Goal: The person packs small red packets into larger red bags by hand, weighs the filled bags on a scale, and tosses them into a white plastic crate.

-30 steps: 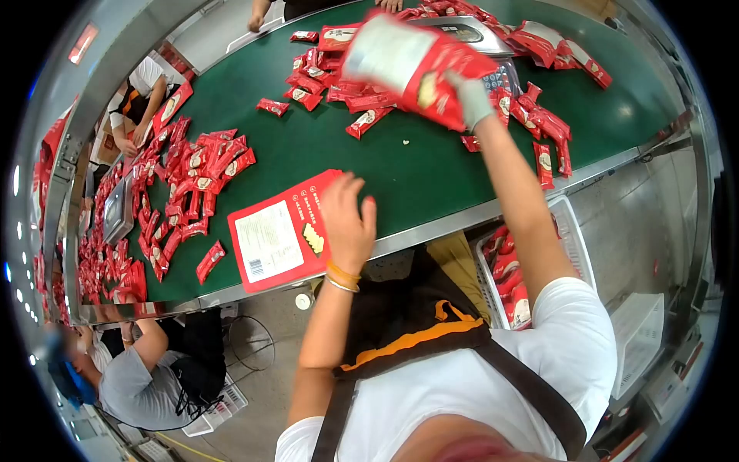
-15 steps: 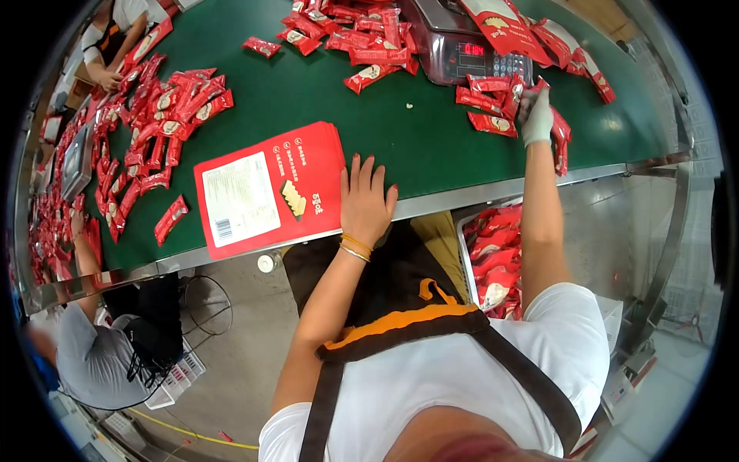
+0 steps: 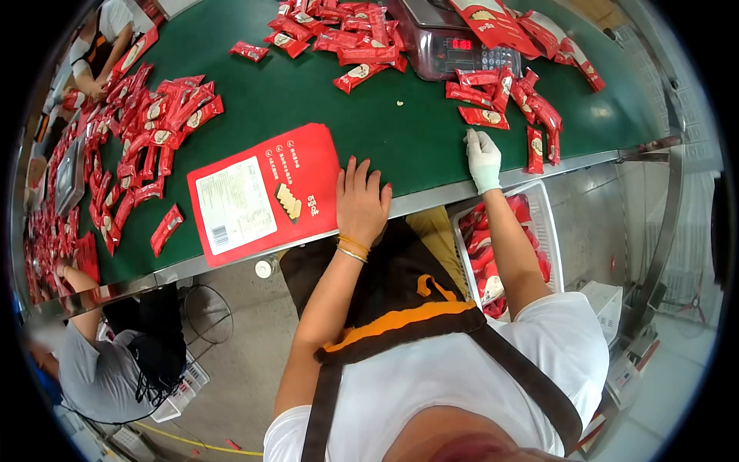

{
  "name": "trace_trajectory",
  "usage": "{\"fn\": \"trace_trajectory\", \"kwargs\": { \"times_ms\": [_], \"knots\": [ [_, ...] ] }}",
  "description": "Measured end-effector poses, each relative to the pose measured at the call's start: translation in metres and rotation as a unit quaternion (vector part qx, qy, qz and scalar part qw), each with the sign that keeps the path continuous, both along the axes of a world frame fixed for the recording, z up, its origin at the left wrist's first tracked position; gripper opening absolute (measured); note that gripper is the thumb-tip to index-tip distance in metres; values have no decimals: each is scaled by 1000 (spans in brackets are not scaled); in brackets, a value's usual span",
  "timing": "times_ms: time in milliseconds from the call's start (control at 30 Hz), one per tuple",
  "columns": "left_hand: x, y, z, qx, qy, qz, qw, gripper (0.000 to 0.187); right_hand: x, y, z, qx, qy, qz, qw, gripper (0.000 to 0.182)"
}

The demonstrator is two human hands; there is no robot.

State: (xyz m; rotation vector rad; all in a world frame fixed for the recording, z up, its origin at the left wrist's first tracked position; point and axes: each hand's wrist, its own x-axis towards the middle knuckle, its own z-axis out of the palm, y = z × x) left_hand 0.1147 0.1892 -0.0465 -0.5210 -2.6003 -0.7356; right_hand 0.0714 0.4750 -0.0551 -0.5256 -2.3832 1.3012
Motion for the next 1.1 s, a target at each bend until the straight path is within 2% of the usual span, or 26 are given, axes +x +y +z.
{"fn": "trace_trajectory", "kwargs": {
  "times_ms": [33, 100, 167, 233, 267, 300, 333, 367, 433, 500, 533, 567, 600, 633, 667, 700, 733, 767, 800, 833, 867, 900, 933, 967, 1067, 1100],
  "knots": [
    [-2, 0, 0, -1, -1, -2, 1000, 29, -2, 1, 3, -37, 20, 14, 999, 34],
    [-4, 2, -3, -3, 3, 0, 1000, 29, -29, 12, 18, -11, 183, 4, 983, 33],
    [-1, 1, -5, -13, -3, -2, 1000, 30, -61, 17, 70, -231, 177, -41, 956, 33],
    [-2, 2, -2, -9, 2, 7, 1000, 29, -109, 31, 106, -304, 168, -45, 937, 41],
    [-3, 3, -1, -13, 6, 4, 1000, 29, -139, 48, 111, -248, 167, -20, 954, 43],
    [-3, 3, -1, -11, 10, 6, 1000, 28, -187, 82, 95, -191, 159, -54, 967, 46],
    [-3, 3, -2, -9, 14, 10, 1000, 27, -209, 95, 100, -19, 121, -125, 985, 51],
    [-2, 2, -3, -13, 20, 13, 1000, 27, -238, 119, 101, 173, 101, -162, 966, 49],
    [-3, 2, -3, 5, 14, 11, 1000, 27, -233, 88, 151, 307, 153, -98, 934, 37],
    [-2, 0, -3, 25, 13, 8, 1000, 23, -208, 39, 182, 477, 213, -83, 848, 23],
    [-3, -3, -5, 63, -14, -9, 998, 28, -172, -2, 216, 473, 215, -75, 851, 22],
    [-5, -5, -4, 101, -40, -27, 994, 36, -157, -16, 225, 501, 289, -55, 814, 22],
    [-9, -6, 1, 98, -36, -28, 994, 36, -136, -35, 244, 483, 313, -5, 818, 19],
    [-14, -7, 10, 170, -19, -23, 985, 55, -120, -52, 251, 424, 390, 32, 817, 17],
    [-20, -10, 20, 239, -5, -18, 971, 77, -96, -65, 264, 459, 416, 99, 779, 18],
    [-27, -11, 35, 234, -7, -15, 972, 77, -69, -77, 272, 527, 390, 170, 735, 17],
    [-32, -10, 55, 185, 46, 1, 982, 95, -40, -95, 281, 533, 404, 201, 716, 16],
    [-37, -11, 69, 136, 101, 17, 985, 114, -27, -107, 274, 294, 223, 213, 905, 26],
    [-39, -11, 78, 139, 104, 39, 984, 119, -13, -119, 263, 313, 307, 251, 863, 19],
    [-42, -12, 83, 143, 109, 62, 982, 125, 6, -133, 262, 260, 340, 330, 842, 18],
    [-49, -16, 76, 217, 110, 50, 969, 117, 15, -138, 252, 389, 390, 326, 768, 15],
    [-42, -30, 80, 173, 163, 71, 969, 96, 37, -152, 249, 310, 350, 370, 803, 12],
    [-49, -52, 63, 194, 156, 23, 968, 81, 54, -154, 252, 287, 291, 449, 795, 14],
    [-50, -66, 59, 214, 147, -27, 965, 66, 67, -155, 259, 331, 306, 506, 736, 21],
    [-20, -75, 60, 437, -17, -19, 899, 43, 92, -157, 257, 244, 367, 613, 655, 42],
    [-17, -76, 62, 496, -51, -6, 867, 43, 97, -151, 256, 240, 384, 626, 634, 45]
  ]
}}
